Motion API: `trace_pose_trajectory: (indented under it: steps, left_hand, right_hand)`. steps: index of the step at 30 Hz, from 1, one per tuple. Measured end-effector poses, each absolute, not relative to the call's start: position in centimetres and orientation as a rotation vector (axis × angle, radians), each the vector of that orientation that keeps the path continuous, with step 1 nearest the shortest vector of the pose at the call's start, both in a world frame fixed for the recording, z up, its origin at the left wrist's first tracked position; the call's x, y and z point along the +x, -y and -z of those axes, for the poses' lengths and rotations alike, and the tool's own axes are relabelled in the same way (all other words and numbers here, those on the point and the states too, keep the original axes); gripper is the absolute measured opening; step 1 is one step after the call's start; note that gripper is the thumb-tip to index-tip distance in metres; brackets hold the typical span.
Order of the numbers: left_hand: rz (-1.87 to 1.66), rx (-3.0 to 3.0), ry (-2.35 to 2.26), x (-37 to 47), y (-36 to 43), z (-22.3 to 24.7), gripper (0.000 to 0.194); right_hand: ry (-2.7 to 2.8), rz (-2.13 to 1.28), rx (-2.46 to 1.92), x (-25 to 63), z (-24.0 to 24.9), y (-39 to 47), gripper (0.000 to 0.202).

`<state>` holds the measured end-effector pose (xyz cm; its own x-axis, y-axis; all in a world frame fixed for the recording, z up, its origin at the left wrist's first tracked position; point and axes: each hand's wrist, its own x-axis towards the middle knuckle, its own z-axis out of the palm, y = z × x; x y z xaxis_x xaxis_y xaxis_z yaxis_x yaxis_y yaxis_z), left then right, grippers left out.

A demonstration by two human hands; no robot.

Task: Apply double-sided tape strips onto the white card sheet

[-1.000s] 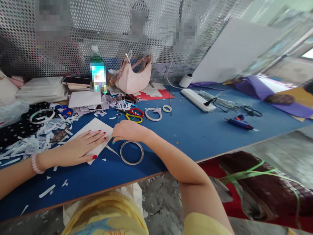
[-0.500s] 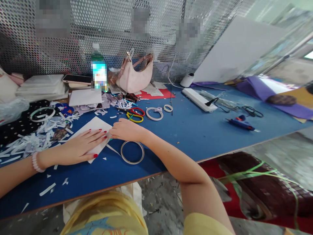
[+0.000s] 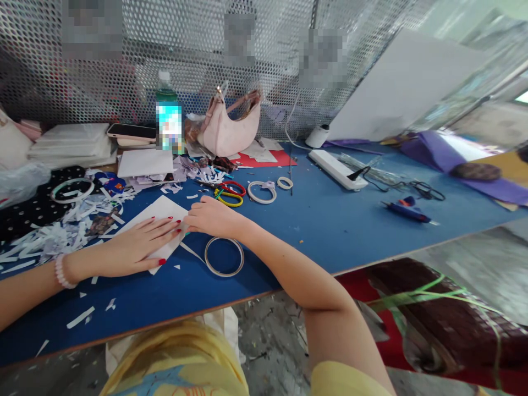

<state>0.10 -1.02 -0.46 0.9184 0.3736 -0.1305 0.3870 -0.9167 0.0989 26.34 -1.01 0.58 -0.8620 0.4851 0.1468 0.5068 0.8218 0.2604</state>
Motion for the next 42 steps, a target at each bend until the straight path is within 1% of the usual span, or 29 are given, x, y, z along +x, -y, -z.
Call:
trace_pose_trajectory:
  steps: [19, 26, 33, 38, 42]
  left_hand:
    - [0.141, 2.960, -0.574, 0.0, 0.9, 0.9, 0.068]
    - [0.112, 2.965, -0.558, 0.1, 1.0, 0.7, 0.066]
    - [0.130, 2.996, -0.583, 0.1, 1.2, 0.9, 0.064]
    - [0.119, 2.988, -0.589, 0.1, 1.2, 0.9, 0.064]
    - [0.132, 2.988, -0.590, 0.1, 1.3, 0.8, 0.063]
  right_hand:
    - [2.895, 0.500, -0.778, 26.2, -1.0, 1.6, 0.039]
    - [2.856, 0.611, -0.701, 25.6, -1.7, 2.0, 0.037]
    - [2.769, 0.719, -0.611, 25.6, -1.5, 1.6, 0.033]
    - [2.757, 0.702, -0.611, 25.9, -1.1, 1.4, 0.032]
    - [2.793, 0.611, -0.631, 26.5, -0.6, 0.9, 0.035]
